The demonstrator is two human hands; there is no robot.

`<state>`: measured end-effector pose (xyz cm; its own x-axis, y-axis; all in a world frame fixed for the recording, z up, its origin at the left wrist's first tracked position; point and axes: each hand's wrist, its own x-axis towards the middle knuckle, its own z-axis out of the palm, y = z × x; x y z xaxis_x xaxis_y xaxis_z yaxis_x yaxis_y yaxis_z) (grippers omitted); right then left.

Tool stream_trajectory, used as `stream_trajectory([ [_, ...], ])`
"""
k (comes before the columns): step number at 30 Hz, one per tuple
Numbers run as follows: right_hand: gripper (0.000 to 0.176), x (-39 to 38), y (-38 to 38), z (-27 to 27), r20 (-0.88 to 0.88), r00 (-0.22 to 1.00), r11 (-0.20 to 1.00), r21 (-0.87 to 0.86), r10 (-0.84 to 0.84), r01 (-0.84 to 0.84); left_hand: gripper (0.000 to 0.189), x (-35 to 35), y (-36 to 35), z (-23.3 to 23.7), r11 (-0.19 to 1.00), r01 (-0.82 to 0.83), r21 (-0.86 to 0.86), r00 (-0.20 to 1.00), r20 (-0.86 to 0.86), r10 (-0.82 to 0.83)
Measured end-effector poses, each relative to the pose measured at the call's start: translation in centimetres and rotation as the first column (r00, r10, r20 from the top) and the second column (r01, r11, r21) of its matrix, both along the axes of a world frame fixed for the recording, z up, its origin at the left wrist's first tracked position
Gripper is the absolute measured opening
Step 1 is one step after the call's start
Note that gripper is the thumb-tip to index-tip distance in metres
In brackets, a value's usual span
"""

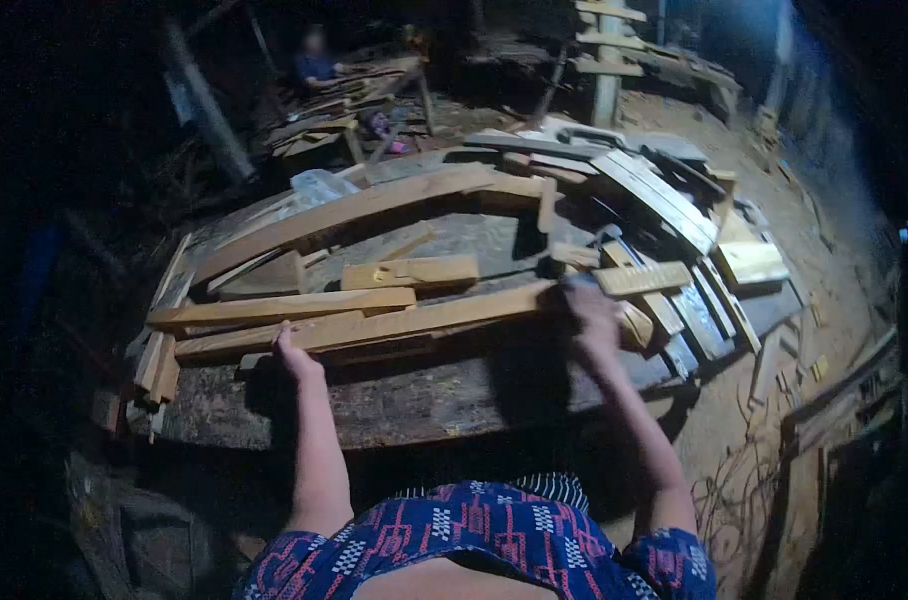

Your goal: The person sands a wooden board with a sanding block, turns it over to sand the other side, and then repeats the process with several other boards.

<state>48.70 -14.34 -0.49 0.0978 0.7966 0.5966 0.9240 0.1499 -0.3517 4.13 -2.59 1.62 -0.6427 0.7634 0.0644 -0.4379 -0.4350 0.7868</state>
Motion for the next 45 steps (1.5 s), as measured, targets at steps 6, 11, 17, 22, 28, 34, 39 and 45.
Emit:
stream_trajectory([
  [6,0.048,0.2,-1.2,2.9,0.137,0.979,0.987,-0.072,0.152,-0.143,0.034,-0.8,0.2,-0.5,0.965,0.227,-0.133,0.974,0.041,-0.224],
  [11,0.059,14.4,-1.3,1.9,0.013,0.978,0.977,0.039,-0.208,0.208,0.028,-1.4,0.9,-0.8,0.977,0.093,-0.191,0.994,-0.043,-0.103],
  [17,0.059,16.6,-0.6,5.5,0.110,0.764,0.644,-0.469,-0.636,0.604,0.029,-2.4,1.7,-2.4,0.991,0.054,-0.124,0.999,-0.004,-0.054],
  [22,0.018,15.9,0.8,1.5,-0.146,0.920,0.931,-0.103,-0.363,0.350,0.027,-1.4,0.8,-1.3,0.996,0.016,-0.088,1.000,-0.025,-0.018],
  [28,0.055,10.7,-1.2,2.7,-0.142,0.981,0.962,-0.258,-0.133,0.094,0.026,-1.8,1.5,-2.0,0.997,-0.033,-0.064,0.997,-0.075,0.028],
  [34,0.053,16.7,0.8,0.1,-0.087,0.849,0.845,-0.188,-0.522,0.500,0.019,-1.3,0.9,-1.4,0.998,0.042,0.056,0.997,-0.070,-0.038],
  [39,0.054,4.0,1.9,0.1,-0.067,0.997,1.000,0.002,-0.029,0.029,0.017,-0.3,-0.1,-0.1,0.994,0.051,0.092,0.995,-0.095,-0.042],
  [45,0.049,-8.6,-0.2,5.0,0.173,0.954,0.969,-0.074,0.245,-0.235,0.019,-0.9,0.2,-0.3,0.997,-0.070,-0.043,0.991,-0.121,0.064],
])
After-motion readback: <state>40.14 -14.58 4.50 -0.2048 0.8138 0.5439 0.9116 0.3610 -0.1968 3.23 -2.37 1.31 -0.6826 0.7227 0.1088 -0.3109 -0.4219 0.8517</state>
